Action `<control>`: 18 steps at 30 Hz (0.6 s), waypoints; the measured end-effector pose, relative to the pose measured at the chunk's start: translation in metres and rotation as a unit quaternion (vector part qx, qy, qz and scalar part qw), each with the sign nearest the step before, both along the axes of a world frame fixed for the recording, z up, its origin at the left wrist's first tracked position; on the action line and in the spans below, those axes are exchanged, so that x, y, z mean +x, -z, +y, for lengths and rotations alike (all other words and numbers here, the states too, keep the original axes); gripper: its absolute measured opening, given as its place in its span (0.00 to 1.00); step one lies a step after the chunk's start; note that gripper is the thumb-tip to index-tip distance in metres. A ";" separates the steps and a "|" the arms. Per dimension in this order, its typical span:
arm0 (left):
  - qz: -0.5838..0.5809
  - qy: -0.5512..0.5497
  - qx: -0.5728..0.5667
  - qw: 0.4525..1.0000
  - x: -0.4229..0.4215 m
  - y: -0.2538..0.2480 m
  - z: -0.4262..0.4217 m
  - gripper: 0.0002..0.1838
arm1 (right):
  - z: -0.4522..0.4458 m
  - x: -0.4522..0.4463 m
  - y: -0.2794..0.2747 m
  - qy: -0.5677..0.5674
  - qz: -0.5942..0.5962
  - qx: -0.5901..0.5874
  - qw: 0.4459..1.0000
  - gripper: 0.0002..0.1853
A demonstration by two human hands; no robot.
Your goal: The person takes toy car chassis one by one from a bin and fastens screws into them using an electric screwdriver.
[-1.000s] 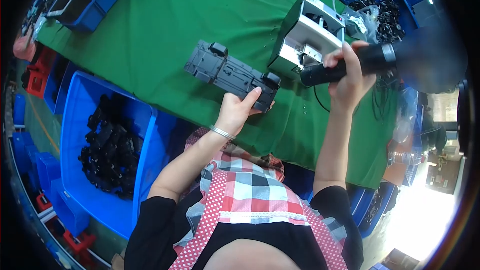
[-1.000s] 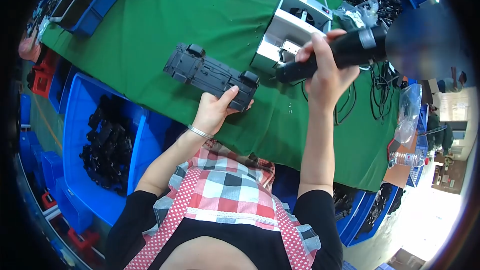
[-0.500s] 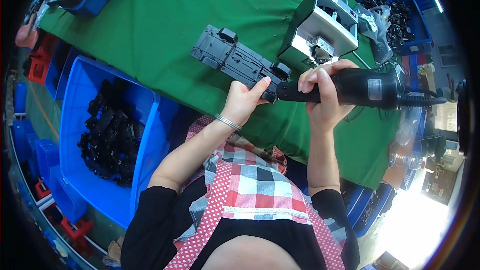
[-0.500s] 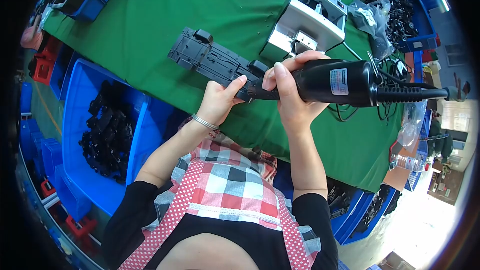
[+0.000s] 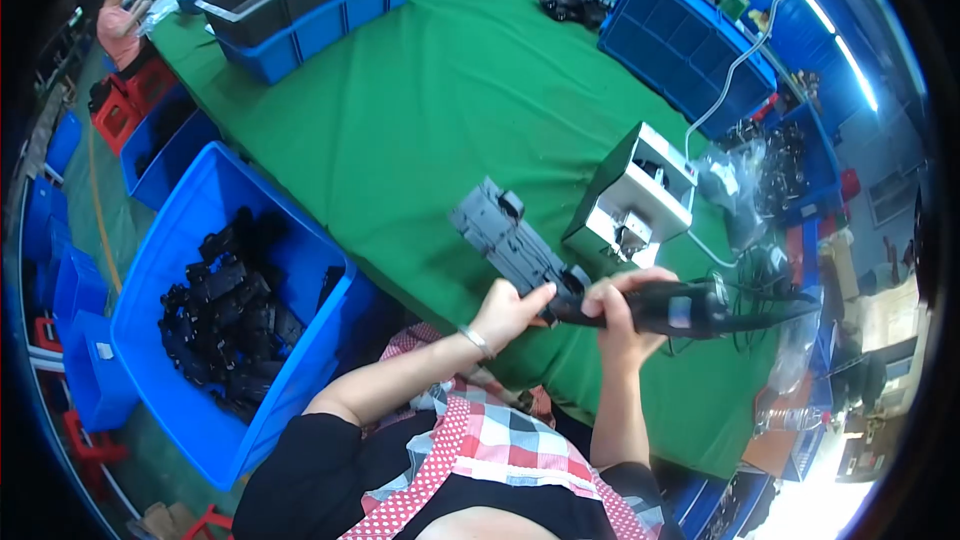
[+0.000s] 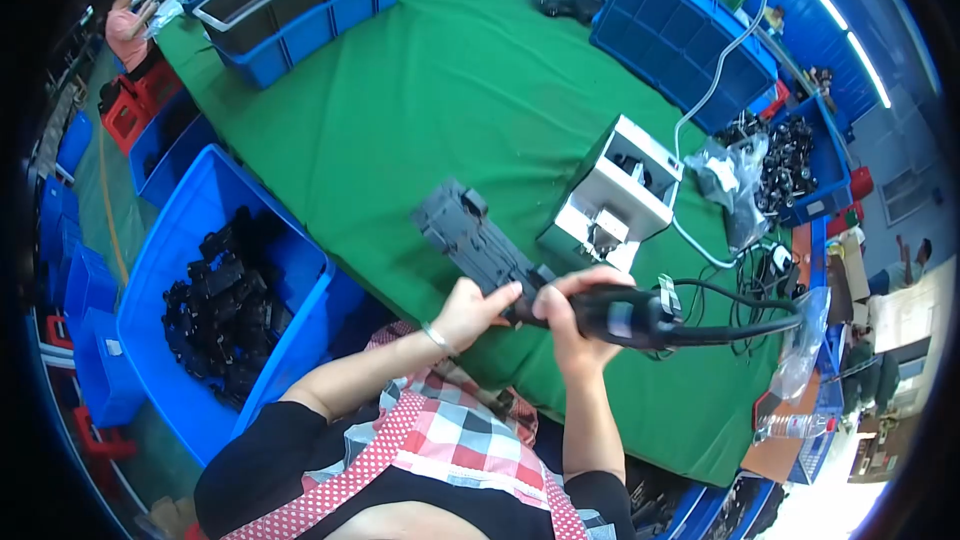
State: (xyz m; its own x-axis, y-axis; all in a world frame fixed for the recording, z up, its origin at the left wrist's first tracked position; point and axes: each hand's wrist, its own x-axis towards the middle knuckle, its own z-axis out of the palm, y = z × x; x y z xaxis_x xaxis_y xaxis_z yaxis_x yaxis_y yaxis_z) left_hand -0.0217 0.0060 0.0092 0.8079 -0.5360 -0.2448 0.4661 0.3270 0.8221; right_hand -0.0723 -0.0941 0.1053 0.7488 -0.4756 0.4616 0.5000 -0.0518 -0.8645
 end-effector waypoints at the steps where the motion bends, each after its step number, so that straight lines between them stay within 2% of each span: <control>1: -0.045 0.016 0.017 0.999 -0.005 0.004 -0.001 0.10 | -0.004 -0.006 -0.009 0.021 0.005 0.008 1.000 0.18; 2: -0.211 0.000 0.105 0.972 -0.010 0.015 -0.002 0.11 | -0.011 -0.015 -0.016 0.022 0.004 0.029 0.999 0.17; 3: -0.254 -0.028 0.060 0.965 -0.018 0.001 -0.002 0.12 | -0.016 -0.024 -0.024 0.014 0.013 0.036 0.999 0.16; 4: -0.300 -0.030 0.026 0.953 -0.025 -0.010 -0.002 0.13 | -0.017 -0.034 -0.035 0.000 0.055 0.093 0.994 0.14; 5: -0.422 -0.018 0.068 0.904 -0.029 -0.009 -0.002 0.14 | -0.023 -0.043 -0.039 -0.006 0.112 0.074 0.991 0.14; 6: -0.448 0.028 0.079 0.890 -0.040 -0.010 -0.005 0.16 | -0.024 -0.052 -0.041 -0.015 0.169 0.078 0.982 0.14; 7: -0.481 0.027 0.024 0.876 -0.050 -0.012 -0.010 0.17 | -0.025 -0.062 -0.042 -0.025 0.225 0.081 0.971 0.14; 8: -0.454 0.083 -0.034 0.886 -0.056 -0.016 -0.011 0.18 | -0.028 -0.071 -0.031 -0.029 0.259 0.094 0.961 0.14; 10: -0.426 0.151 -0.036 0.891 -0.073 -0.004 -0.013 0.17 | -0.032 -0.092 -0.021 0.016 0.308 0.044 0.950 0.11; 11: -0.373 0.425 0.099 0.819 -0.057 -0.027 0.001 0.18 | -0.035 -0.103 -0.018 0.036 0.321 0.025 0.946 0.10; 13: -0.570 0.224 0.062 0.788 -0.042 -0.040 0.033 0.18 | -0.046 -0.135 -0.024 0.116 0.308 0.020 0.944 0.07; 14: -0.599 0.130 0.066 0.787 -0.019 -0.053 0.056 0.18 | -0.065 -0.163 -0.023 0.164 0.329 0.003 0.930 0.08; 15: -0.568 0.079 0.129 0.809 0.008 -0.070 0.086 0.16 | -0.086 -0.196 -0.023 0.207 0.342 -0.018 0.916 0.08; 16: -0.512 -0.060 0.195 0.834 0.032 -0.065 0.116 0.13 | -0.095 -0.222 -0.032 0.258 0.358 -0.019 0.897 0.11; 17: -0.370 -0.181 0.144 0.900 0.056 -0.046 0.147 0.10 | -0.112 -0.258 -0.031 0.330 0.402 -0.059 0.852 0.15; 18: -0.346 -0.299 0.206 0.865 0.079 -0.044 0.184 0.09 | -0.109 -0.271 -0.037 0.392 0.408 -0.144 0.812 0.19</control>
